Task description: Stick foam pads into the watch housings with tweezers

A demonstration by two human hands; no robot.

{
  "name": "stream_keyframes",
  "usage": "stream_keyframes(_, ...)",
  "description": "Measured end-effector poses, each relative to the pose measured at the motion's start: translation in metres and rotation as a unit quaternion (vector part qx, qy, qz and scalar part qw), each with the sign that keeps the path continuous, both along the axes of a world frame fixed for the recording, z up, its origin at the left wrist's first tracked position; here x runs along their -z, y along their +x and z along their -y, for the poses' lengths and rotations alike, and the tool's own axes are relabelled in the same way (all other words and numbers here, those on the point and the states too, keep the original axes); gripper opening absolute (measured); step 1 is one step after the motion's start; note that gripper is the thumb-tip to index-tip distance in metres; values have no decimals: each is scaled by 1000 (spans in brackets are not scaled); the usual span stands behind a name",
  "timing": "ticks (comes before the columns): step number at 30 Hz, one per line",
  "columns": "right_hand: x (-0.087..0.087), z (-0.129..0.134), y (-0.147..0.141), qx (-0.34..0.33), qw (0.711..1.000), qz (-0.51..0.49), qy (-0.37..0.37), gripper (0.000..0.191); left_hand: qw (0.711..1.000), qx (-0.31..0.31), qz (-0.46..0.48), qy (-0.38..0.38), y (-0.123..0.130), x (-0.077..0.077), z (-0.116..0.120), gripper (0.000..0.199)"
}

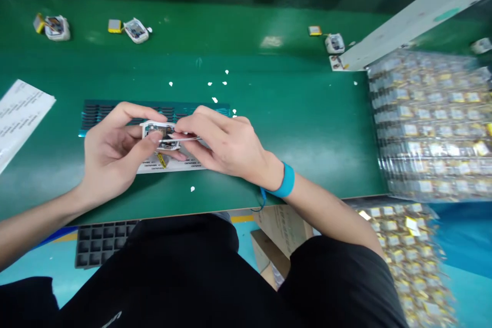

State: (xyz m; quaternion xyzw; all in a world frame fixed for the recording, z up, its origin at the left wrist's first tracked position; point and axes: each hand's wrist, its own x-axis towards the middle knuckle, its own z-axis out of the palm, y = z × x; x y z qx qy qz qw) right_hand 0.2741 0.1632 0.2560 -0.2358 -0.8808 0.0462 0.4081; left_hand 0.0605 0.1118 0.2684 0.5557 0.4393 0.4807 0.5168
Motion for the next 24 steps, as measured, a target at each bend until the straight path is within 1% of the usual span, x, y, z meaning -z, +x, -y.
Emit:
stream_keyframes(3,-1,3,-1,4,1000,-4,1,7,999,-26,1,22,1,-1,4,20)
stream_keyframes(7,-2,10,-3,20,1000,9,0,14,996,-48,-35,59,3,-2,8,14)
stream_keyframes(11,0,14,-5,25,1000,1,4,15,994,-55,-57,78,5,-5,12,16)
stream_keyframes(15,5,13,-5,18,1000,-9,24,13,990,-67,-96,75,6,-6,16,20)
stream_keyframes(19,9,12,-5,0,1000,-10,5,13,989,-77,-107,73,6,-4,18,26)
stream_keyframes(21,8,12,-6,11,1000,-7,-1,10,989,-81,-99,73,6,-3,17,25)
stream_keyframes(24,5,14,-6,29,999,-2,15,16,989,-81,-102,74,6,-4,17,23)
